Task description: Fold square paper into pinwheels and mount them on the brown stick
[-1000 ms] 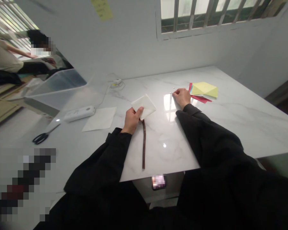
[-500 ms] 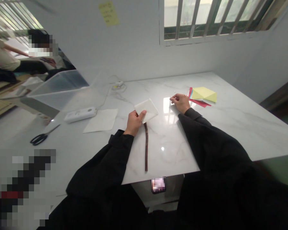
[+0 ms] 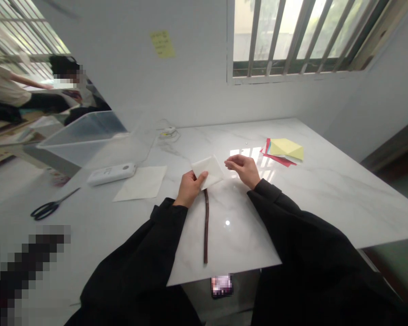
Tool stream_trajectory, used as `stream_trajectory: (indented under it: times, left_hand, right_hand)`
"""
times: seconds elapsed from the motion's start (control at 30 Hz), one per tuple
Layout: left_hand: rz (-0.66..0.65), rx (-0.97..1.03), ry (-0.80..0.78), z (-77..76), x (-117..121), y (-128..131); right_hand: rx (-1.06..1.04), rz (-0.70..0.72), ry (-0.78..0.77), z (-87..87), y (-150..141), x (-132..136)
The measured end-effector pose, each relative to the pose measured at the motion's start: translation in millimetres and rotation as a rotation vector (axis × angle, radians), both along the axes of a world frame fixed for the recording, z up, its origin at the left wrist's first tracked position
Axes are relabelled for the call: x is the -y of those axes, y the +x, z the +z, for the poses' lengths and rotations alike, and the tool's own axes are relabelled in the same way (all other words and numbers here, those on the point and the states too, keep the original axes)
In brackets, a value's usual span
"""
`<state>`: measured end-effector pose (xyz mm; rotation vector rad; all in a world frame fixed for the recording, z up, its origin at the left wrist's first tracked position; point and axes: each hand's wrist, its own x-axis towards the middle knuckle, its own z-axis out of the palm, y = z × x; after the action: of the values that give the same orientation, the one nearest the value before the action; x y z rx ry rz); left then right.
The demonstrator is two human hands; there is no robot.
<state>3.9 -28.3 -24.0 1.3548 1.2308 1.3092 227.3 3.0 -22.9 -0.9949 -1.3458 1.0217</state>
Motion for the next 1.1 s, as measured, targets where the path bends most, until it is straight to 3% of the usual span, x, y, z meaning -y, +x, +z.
stream_trajectory:
  times: [0.1, 0.33, 1.1]
  left_hand:
    - [-0.025, 0.007, -0.012, -0.1, 1.2, 0.7]
    - [-0.043, -0.04, 0.003, -3.7, 0.8, 1.4]
    - [-0.07, -0.068, 0.035, -1.2, 2.2, 5.0]
  right_hand:
    - [0.107, 0.062, 0.119, 4.7, -8.0, 7.2]
    - [0.294, 0.162, 0.217, 3.0, -15.7, 14.9]
    - [0.41, 0.157, 0.203, 0.7, -19.4, 15.1]
